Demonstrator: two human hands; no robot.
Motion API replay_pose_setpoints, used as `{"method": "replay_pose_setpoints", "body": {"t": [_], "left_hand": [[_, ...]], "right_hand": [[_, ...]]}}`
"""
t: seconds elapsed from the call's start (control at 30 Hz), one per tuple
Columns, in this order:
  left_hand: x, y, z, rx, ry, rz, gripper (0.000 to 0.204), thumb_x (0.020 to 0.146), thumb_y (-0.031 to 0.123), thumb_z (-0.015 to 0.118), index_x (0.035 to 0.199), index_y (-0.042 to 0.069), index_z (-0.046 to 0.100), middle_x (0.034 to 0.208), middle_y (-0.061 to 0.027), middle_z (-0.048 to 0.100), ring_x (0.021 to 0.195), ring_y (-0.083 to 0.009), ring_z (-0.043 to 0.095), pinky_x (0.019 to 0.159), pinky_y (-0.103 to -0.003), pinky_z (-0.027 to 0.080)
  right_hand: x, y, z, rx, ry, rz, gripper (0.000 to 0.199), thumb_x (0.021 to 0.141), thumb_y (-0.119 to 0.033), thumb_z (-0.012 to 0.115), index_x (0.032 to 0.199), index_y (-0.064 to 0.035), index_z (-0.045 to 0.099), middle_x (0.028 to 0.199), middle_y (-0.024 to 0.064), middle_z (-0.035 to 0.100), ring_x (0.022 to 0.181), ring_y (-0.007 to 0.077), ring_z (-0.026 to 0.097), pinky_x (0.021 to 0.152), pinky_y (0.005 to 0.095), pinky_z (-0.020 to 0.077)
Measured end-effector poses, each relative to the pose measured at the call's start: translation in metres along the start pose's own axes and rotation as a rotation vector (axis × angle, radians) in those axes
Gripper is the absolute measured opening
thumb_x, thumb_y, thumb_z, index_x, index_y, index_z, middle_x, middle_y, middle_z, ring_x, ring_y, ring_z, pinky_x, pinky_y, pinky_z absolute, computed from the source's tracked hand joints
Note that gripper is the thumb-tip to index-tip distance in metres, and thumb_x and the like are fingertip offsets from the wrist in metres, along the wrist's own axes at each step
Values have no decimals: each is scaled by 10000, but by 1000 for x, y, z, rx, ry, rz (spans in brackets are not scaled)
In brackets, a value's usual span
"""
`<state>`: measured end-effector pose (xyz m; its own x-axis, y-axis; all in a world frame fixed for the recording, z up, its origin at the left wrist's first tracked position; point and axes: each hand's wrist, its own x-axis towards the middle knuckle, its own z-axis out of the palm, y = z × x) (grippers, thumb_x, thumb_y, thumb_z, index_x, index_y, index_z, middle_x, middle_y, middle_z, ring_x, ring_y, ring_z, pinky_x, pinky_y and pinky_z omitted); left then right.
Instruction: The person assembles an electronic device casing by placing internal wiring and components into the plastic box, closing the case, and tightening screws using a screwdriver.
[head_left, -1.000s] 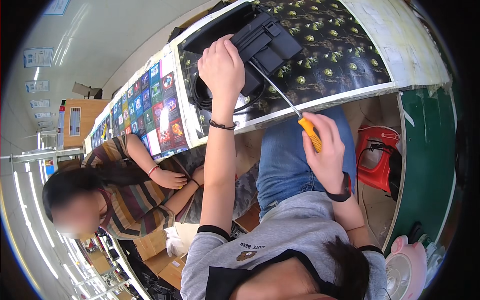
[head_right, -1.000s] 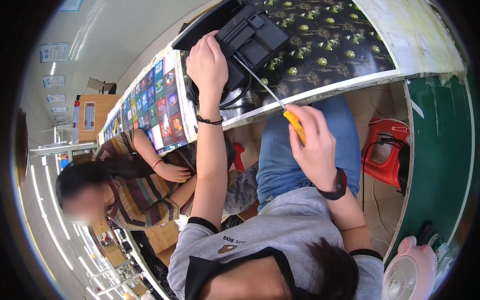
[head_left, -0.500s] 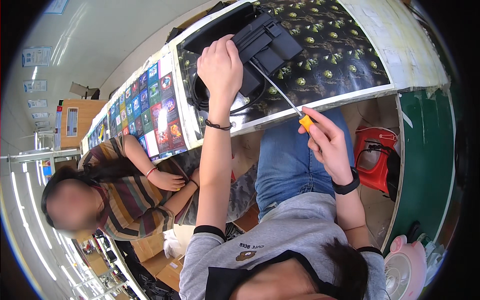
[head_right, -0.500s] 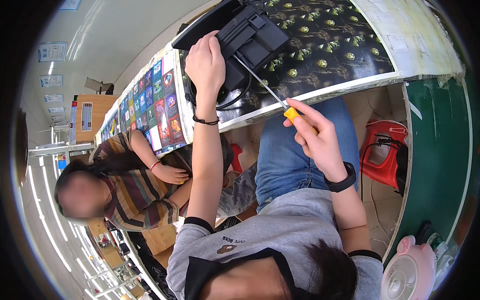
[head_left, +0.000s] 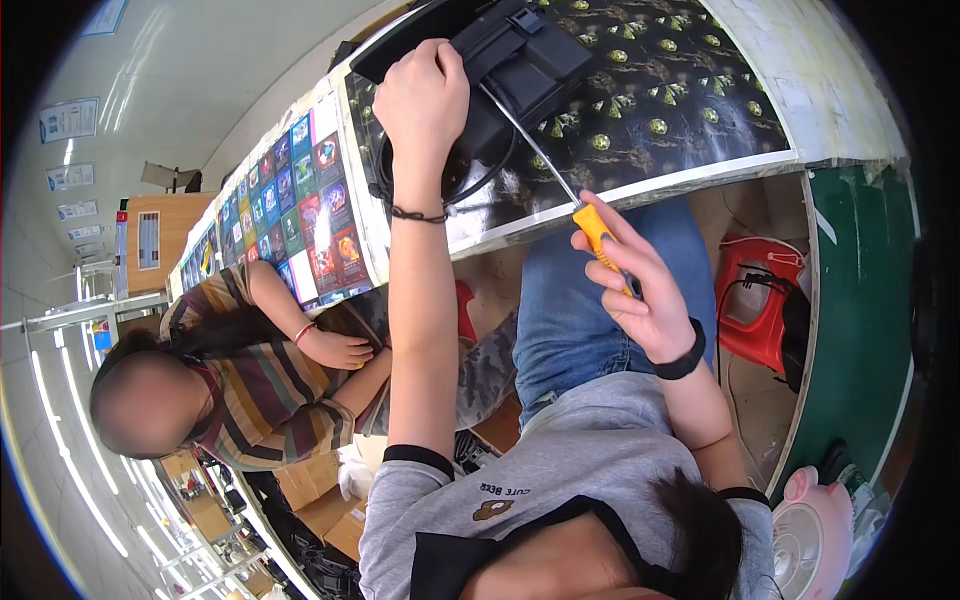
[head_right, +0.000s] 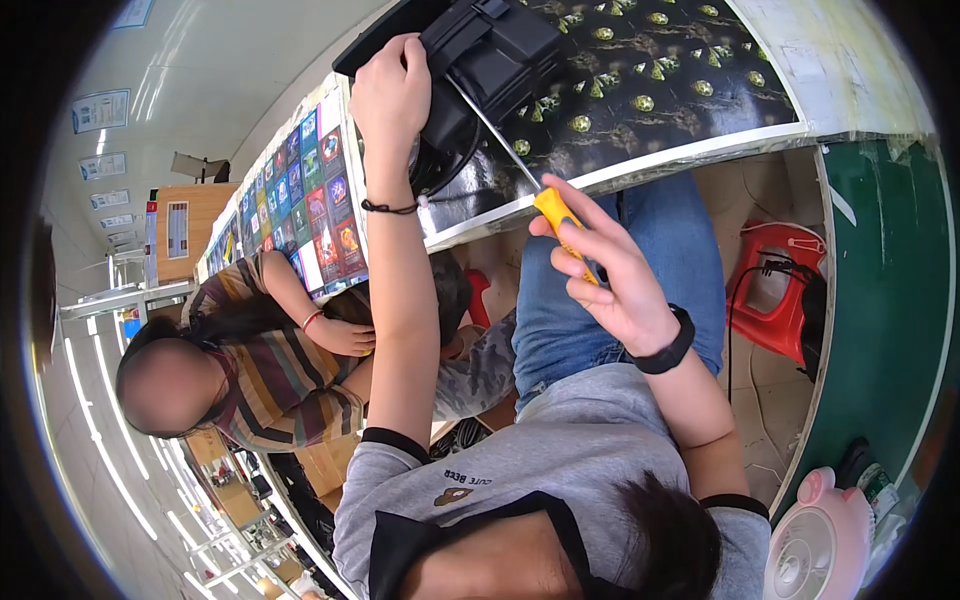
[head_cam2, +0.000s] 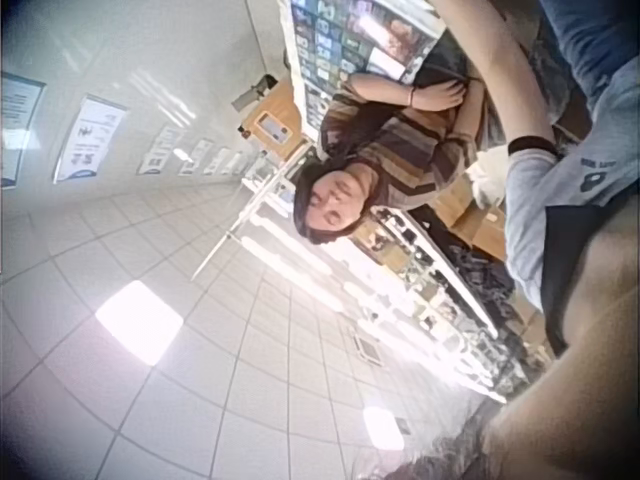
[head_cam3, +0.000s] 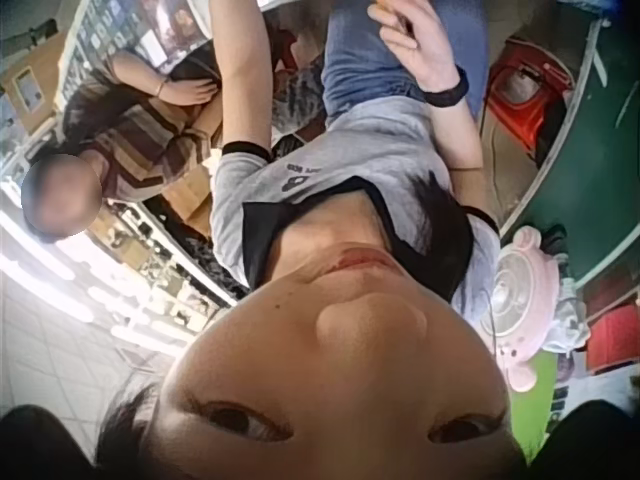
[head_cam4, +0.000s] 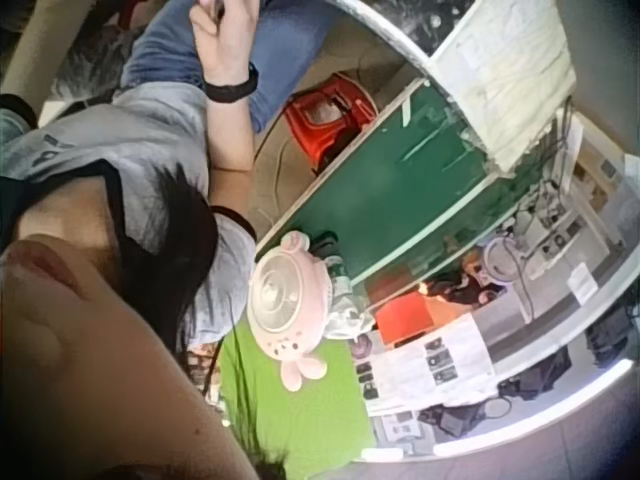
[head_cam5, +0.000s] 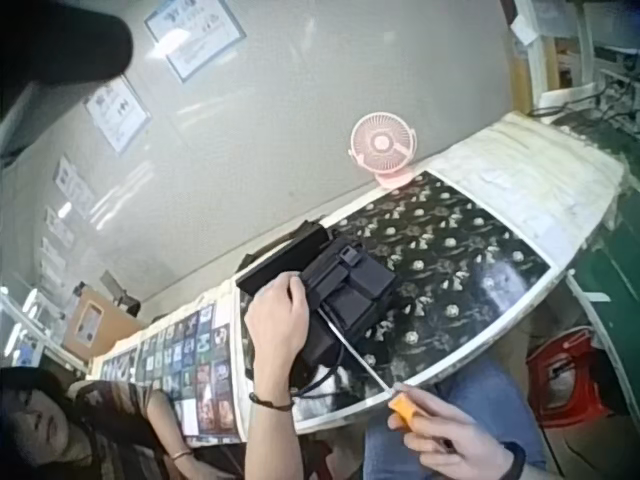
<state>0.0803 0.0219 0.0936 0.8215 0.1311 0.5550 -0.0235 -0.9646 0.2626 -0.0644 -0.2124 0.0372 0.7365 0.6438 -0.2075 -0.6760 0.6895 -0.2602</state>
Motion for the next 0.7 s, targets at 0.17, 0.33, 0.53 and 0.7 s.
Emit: {"method": "replay_pose_setpoints", "body": {"t": [0.17, 0.33, 0.53, 0.7], "left_hand": [[17, 0, -1, 55, -156, -106, 375, 929, 333, 436, 1039, 122, 727, 939, -194, 706, 913, -401, 665, 832, -472, 522], [21, -3, 2, 43, -196, -114, 386, 927, 341, 430, 1068, 137, 726, 948, -205, 703, 932, -413, 661, 851, -476, 517], [20, -5, 4, 25, -181, -104, 381, 928, 333, 430, 1071, 138, 724, 955, -193, 705, 932, -406, 662, 854, -471, 516], [20, -2, 2, 29, -187, -106, 371, 929, 324, 430, 1063, 145, 726, 953, -187, 707, 930, -399, 664, 846, -468, 518]], "right_hand": [[-19, 0, 36, -356, 94, -86, 577, 973, -52, 500, 1510, -86, 292, 1113, 88, 529, 662, 24, 419, 384, 132, 364], [-24, 1, 40, -761, 136, -212, 582, 954, -20, 483, 1507, -91, 314, 1095, 83, 546, 601, 16, 422, 386, 136, 403], [-18, 3, 41, -1056, 159, -311, 572, 941, 16, 469, 1492, -92, 356, 1110, 87, 565, 592, 23, 446, 409, 156, 438], [-9, 4, 42, -1328, 167, -460, 569, 930, 33, 491, 1477, -83, 382, 1098, 118, 581, 640, 95, 541, 497, 234, 499]]}}
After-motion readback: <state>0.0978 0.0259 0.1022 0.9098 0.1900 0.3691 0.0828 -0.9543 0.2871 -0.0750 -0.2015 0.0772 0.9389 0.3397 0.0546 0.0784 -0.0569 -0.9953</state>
